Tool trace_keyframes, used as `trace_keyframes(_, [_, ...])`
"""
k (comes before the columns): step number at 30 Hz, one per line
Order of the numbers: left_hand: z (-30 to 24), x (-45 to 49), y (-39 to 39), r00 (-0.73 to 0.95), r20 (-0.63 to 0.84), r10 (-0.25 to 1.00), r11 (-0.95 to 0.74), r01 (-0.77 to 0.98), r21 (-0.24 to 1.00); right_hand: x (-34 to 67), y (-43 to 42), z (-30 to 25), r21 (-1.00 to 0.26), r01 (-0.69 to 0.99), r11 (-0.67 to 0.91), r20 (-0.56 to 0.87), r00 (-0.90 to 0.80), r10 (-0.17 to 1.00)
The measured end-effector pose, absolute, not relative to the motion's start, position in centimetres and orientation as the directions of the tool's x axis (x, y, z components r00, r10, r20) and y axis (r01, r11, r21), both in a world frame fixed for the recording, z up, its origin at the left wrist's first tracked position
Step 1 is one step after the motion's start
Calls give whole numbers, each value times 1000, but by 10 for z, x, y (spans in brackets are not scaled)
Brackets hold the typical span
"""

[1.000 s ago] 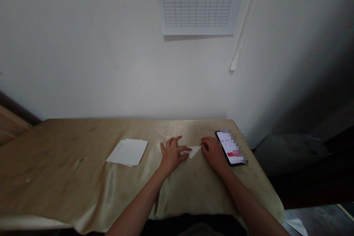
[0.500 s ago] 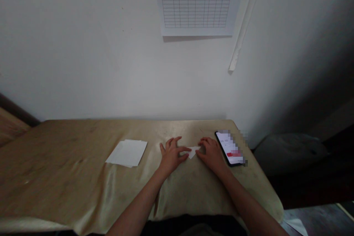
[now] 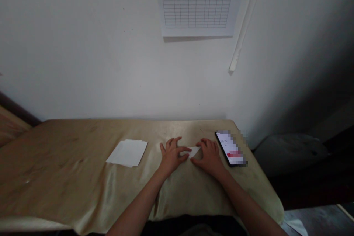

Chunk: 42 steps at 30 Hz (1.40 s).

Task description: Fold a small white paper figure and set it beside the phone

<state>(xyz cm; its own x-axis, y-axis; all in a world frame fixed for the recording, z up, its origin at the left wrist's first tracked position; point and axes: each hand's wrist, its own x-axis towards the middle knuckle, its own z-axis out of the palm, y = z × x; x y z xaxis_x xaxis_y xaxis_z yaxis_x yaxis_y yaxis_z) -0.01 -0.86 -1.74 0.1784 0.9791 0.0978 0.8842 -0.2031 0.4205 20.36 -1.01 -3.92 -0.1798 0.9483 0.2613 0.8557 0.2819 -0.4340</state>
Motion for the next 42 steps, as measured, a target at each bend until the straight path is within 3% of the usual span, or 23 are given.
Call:
trace_keyframes(12, [-16, 0, -10, 172, 97, 980, -197, 883, 426, 202, -8, -35, -406, 870, 280, 280, -174, 944])
trace_keyframes(28, [-17, -18, 7, -43, 194, 980, -48, 895, 442, 203, -5, -33, -423, 868, 258, 234, -170, 957])
trace_keyframes(42, [-18, -13, 2, 29, 221, 975, -122, 897, 425, 206, -5, -36, -427, 858, 285, 295, -166, 941])
